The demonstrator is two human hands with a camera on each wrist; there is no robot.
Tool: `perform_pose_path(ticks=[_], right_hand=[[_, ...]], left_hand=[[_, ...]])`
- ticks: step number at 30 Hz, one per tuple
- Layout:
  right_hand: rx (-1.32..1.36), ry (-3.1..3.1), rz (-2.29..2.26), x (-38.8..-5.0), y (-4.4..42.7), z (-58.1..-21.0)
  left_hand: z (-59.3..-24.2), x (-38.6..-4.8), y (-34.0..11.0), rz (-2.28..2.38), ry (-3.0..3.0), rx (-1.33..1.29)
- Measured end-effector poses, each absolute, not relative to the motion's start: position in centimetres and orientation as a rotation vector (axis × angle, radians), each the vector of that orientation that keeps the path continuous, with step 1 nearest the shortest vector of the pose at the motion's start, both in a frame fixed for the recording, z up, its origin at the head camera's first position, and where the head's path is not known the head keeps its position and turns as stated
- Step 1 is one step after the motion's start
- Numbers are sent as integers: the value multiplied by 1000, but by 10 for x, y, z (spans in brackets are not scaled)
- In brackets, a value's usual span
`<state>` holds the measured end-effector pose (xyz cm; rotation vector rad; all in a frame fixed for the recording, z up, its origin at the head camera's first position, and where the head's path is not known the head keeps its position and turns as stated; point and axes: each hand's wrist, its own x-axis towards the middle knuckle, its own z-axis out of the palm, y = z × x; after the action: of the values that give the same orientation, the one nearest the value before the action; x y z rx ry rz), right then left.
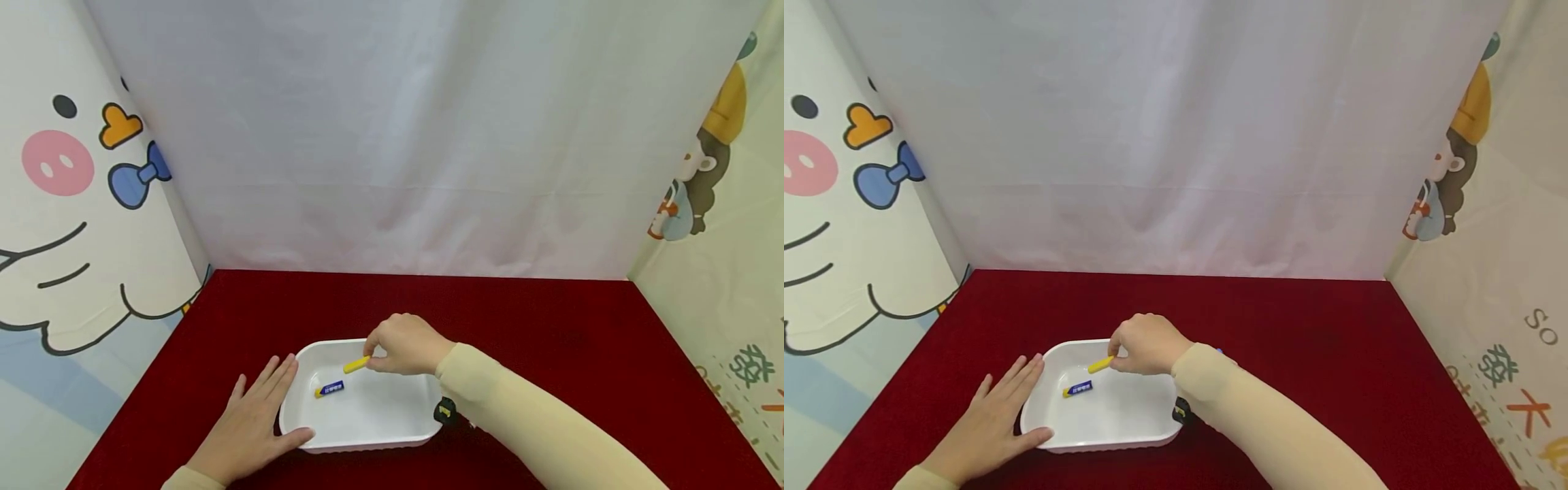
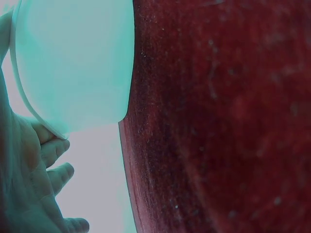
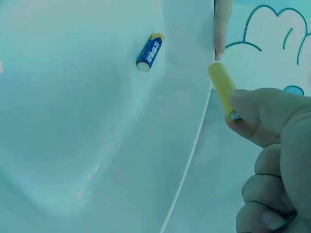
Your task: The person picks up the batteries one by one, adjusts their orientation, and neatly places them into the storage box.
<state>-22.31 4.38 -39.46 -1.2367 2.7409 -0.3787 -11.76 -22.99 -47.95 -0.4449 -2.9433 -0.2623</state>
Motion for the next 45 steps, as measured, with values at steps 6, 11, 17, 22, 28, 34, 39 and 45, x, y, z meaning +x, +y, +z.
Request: perform_pose_path(ticks=[6, 11, 17, 22, 28, 34, 39, 45], right_hand=[[-1306, 2656, -272, -227, 14, -401], [-1349, 2606, -197, -229, -4, -407], [-1313, 2561, -169, -229, -12, -421], [-1312, 2531, -153, -227, -11, -427], [-1290, 2538, -131, -226, -6, -434], [-1297, 2535, -71, -223, -5, -440], [-1297, 2547, -30, -222, -6, -446], [-1303, 2545, -27, -223, -8, -451]], left_hand=[[-478, -119, -230, -276, -2925, -465], [-477, -119, -230, -295, -2917, -479], [-477, -117, -231, -309, -2915, -482], [-477, -117, -231, -309, -2918, -479], [-477, -118, -230, -331, -2914, -482], [-478, -118, -230, -312, -2915, -480], [-478, -118, -230, -318, -2912, -481], [-477, -117, -230, -321, -2914, -479]])
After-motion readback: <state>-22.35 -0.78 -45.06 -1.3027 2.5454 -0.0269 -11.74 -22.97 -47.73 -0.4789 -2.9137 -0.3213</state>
